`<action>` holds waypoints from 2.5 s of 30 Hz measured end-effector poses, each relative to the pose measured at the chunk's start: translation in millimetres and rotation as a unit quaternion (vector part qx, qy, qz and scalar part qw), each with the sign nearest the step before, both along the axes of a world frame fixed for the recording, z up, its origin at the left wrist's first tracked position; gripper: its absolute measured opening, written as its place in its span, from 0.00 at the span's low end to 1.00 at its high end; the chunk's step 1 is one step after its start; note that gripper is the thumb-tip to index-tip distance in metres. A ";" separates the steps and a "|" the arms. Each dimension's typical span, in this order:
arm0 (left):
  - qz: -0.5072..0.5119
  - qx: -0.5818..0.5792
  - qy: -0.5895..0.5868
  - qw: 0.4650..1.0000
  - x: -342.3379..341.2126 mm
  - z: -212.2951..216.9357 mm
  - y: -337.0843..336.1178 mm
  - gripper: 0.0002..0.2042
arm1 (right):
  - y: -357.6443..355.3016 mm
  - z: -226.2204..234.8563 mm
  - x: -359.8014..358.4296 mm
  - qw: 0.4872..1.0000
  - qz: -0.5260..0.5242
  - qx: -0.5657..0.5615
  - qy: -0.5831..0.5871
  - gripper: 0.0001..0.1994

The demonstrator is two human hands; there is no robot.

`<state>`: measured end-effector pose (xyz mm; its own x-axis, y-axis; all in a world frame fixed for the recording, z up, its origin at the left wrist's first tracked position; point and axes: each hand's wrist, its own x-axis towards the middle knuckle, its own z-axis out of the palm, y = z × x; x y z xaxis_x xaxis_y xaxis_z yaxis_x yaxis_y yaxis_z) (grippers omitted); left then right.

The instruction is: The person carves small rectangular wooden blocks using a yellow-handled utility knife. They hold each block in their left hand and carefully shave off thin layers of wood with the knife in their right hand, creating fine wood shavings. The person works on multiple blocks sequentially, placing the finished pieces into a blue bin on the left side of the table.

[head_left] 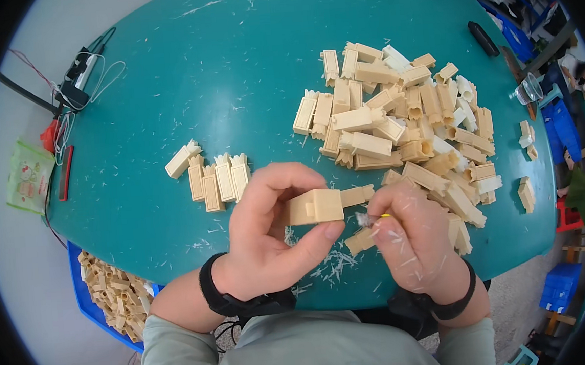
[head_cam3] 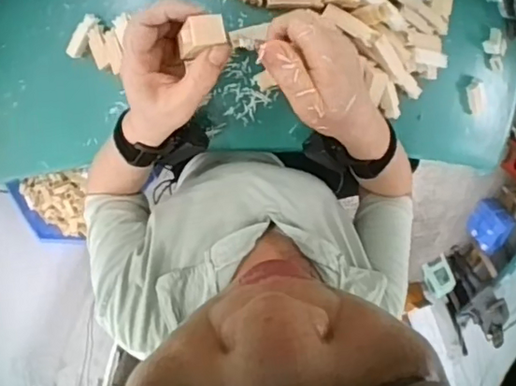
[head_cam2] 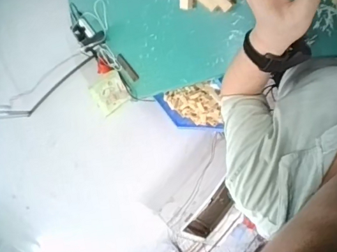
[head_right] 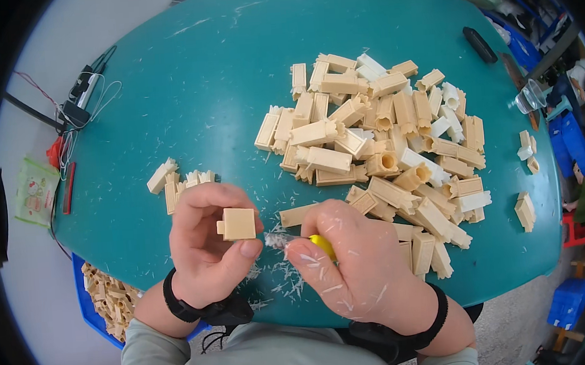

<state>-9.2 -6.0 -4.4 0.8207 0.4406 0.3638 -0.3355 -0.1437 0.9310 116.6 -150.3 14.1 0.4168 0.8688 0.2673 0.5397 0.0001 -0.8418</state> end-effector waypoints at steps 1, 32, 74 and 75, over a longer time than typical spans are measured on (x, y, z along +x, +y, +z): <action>0.012 -0.026 -0.028 0.999 0.1 -1.3 -2.2 0.19 | 1.2 1.3 -1.4 1.000 0.001 -0.001 -0.001 0.12; 0.005 0.096 -0.049 0.994 0.0 -3.8 -1.0 0.20 | 2.6 -3.2 -2.3 0.994 -0.027 0.029 -0.104 0.13; -0.142 -0.044 0.033 0.988 -0.5 2.0 7.1 0.17 | 5.5 -7.8 10.1 0.987 -0.006 0.047 -0.152 0.16; -0.148 -0.050 0.040 0.987 -0.5 2.4 7.2 0.17 | 5.2 -7.3 10.6 0.986 -0.011 0.049 -0.157 0.16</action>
<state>-9.6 1.2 -2.0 0.9432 0.2080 0.2590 -0.2735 0.0436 0.9609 127.2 -145.1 6.8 0.3181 0.8241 0.4686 0.7745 0.0592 -0.6298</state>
